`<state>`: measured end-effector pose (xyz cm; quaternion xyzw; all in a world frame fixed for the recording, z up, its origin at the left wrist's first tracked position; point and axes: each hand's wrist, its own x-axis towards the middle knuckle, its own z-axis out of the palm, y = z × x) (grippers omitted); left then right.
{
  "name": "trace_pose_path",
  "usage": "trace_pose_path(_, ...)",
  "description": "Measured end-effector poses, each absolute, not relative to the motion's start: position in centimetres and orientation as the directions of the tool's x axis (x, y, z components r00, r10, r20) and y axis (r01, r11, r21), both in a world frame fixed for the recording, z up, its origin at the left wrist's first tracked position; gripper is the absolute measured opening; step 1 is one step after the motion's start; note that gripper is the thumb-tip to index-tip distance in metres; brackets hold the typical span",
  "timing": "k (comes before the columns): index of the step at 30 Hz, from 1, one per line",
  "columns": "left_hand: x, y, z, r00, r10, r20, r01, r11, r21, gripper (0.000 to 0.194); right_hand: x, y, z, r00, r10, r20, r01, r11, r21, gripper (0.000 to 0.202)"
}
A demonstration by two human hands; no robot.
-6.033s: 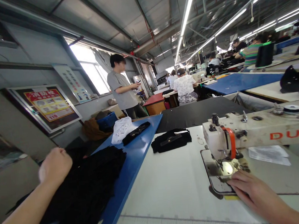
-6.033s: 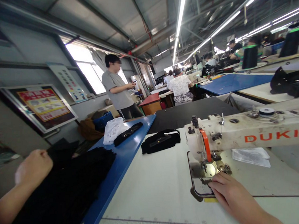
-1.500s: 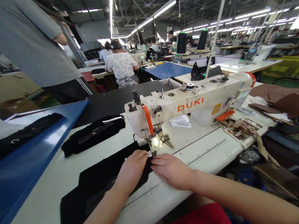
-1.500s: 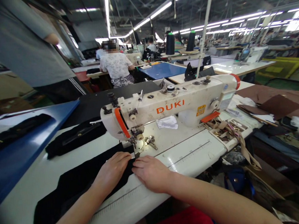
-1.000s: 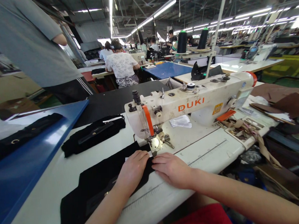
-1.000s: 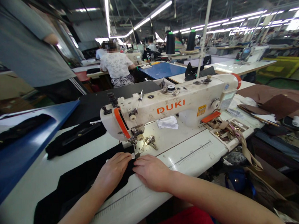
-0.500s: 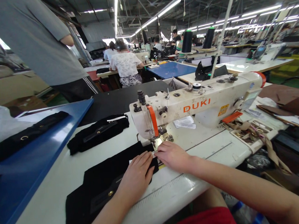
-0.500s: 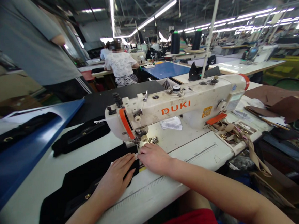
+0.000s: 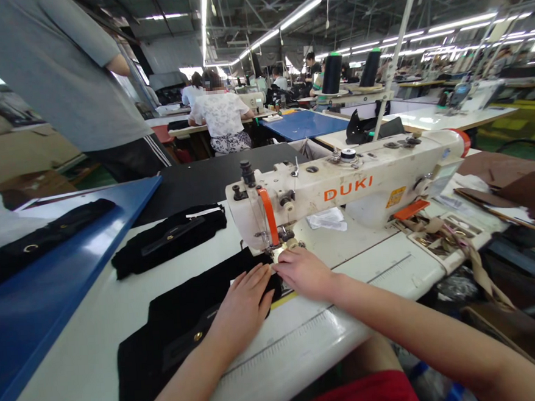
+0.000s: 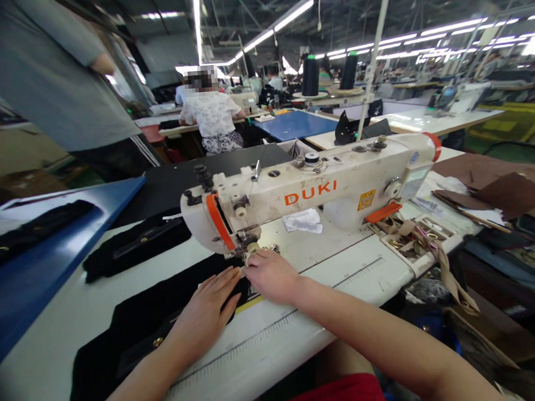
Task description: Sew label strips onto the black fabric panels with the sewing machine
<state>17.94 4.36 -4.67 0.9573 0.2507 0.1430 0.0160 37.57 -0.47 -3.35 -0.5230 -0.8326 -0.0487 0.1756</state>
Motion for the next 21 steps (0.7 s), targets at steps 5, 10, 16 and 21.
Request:
trace_pose_path(5, 18.15, 4.80, -4.90, 0.830, 0.485, 0.276, 0.474, -0.874, 0.107, 0.040, 37.63, -0.34, -3.62, -0.365, 0.862, 0.350, 0.895, 0.429, -0.123, 0.017)
trace_pose_path(10, 18.52, 5.14, -4.79, 0.827, 0.484, 0.286, 0.485, -0.872, 0.073, 0.039, 37.70, -0.30, -4.02, -0.358, 0.859, 0.367, 0.900, 0.422, -0.111, 0.017)
trace_pose_path(16, 18.70, 5.29, -4.36, 0.836, 0.484, 0.258, 0.486, -0.872, 0.063, 0.039, 37.72, -0.28, -4.04, -0.364, 0.858, 0.363, 0.900, 0.424, -0.099, 0.018)
trace_pose_path(21, 18.70, 5.32, -4.30, 0.839, 0.479, 0.257, 0.482, -0.874, 0.057, 0.040, 37.66, -0.41, -3.59, -0.369, 0.868, 0.333, 0.903, 0.420, -0.093, 0.017)
